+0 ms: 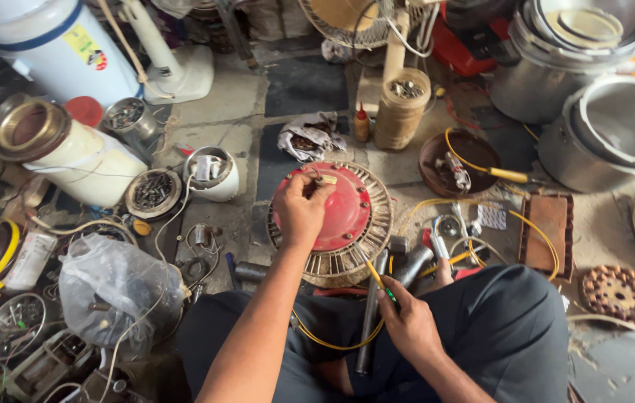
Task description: The person is repairing an electric motor stator while sitting on the floor. They use a screwdriver to tighten screws on the stator's central hub and a metal pipe to tap the component, likely to seat it or adjust the fit.
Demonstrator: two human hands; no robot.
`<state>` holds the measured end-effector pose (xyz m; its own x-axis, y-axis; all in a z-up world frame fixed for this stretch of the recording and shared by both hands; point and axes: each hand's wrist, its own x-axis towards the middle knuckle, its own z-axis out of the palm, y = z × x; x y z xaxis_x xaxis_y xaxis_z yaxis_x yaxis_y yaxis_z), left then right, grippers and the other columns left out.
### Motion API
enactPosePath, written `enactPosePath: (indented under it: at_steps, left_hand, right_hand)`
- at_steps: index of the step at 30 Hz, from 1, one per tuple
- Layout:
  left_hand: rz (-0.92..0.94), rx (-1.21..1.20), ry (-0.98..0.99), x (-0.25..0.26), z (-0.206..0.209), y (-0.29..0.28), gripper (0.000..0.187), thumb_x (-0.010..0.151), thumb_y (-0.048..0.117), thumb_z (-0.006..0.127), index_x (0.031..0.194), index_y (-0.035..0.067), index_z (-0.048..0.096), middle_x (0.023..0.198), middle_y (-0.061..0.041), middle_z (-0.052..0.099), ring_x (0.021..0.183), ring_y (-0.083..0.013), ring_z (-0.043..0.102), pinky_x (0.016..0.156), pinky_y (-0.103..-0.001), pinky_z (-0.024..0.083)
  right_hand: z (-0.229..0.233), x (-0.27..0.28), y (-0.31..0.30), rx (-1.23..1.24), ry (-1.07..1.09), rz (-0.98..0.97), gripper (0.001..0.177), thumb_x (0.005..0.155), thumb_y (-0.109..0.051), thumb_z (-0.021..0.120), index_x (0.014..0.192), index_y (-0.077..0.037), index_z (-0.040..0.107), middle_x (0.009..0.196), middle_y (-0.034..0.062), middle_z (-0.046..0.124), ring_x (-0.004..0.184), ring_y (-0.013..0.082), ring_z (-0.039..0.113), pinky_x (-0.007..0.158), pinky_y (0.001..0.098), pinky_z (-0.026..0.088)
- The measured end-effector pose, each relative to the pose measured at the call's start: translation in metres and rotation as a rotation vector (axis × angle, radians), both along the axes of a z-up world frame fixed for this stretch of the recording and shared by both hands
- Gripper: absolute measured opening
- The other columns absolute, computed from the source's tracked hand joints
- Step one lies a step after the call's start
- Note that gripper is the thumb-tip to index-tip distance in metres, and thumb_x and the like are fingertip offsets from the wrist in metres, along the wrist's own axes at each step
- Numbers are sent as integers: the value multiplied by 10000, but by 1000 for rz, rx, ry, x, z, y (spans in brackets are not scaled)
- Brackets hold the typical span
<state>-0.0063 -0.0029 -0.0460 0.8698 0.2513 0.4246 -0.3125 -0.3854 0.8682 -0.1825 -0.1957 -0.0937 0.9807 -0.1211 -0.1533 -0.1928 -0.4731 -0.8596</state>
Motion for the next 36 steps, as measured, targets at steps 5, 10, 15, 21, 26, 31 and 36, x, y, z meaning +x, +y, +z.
enactPosePath:
  at_steps: [5, 10, 15, 21, 26, 31, 36]
  left_hand:
    - [163, 154, 10, -7, 16, -7, 434, 688, 213, 955, 914, 28, 634, 827, -97, 729, 734, -209, 708, 671, -360, 573]
    - [24, 67, -91, -12, 16, -1, 439, 754, 291, 878, 1015, 68, 603, 881, -67, 724, 771, -223, 716, 710, -377, 579]
    - [-71, 631, -287, -61, -2, 5, 249, 928, 286, 757, 1032, 88, 648, 971, -95, 661, 948, -296, 639, 832, -451, 496]
    - [-184, 975, -157, -84, -2, -17, 176, 896, 253, 679, 1016, 125, 685, 980, -67, 679, 978, -277, 636, 842, -459, 467]
    - [-126, 1113, -101, -73, -6, -24, 292, 930, 347, 637, 1044, 78, 647, 968, -98, 709, 970, -281, 680, 842, -458, 493]
    - [-86, 1201, -41, -73, -14, -25, 323, 1003, 385, 573, 1108, 83, 617, 796, -101, 735, 791, -289, 722, 799, -464, 507]
    - [30, 1529, -36, -71, -22, -30, 248, 973, 327, 563, 1121, 134, 612, 770, -44, 740, 691, -208, 719, 707, -431, 514]
  right_hand:
    - [-10, 0, -2, -16, 17, -20, 411, 963, -341, 607, 1308, -121, 649, 721, 187, 753, 617, 256, 737, 630, 381, 560]
    - [-36, 4, -8, 56, -126, -71, 343, 979, -290, 619, 1184, -15, 614, 729, 156, 720, 600, 197, 693, 584, 346, 546]
    - [-42, 7, -8, 195, -40, -110, 327, 983, -265, 623, 1175, -2, 594, 721, 88, 716, 604, 146, 668, 551, 293, 525]
    - [-55, 16, -3, 391, -48, -80, 323, 990, -239, 600, 1168, 30, 583, 707, 114, 684, 555, 168, 656, 517, 297, 540]
    - [-63, 18, -12, 463, -35, -80, 312, 999, -210, 589, 1189, 38, 575, 749, 114, 674, 596, 168, 628, 542, 293, 506]
    - [-61, 18, -13, 599, -32, -71, 310, 1004, -188, 577, 1186, 61, 552, 749, 117, 623, 588, 185, 600, 538, 312, 499]
    - [-60, 17, -19, 605, -5, -108, 274, 999, -188, 566, 1136, 49, 555, 742, 122, 615, 574, 191, 603, 530, 319, 508]
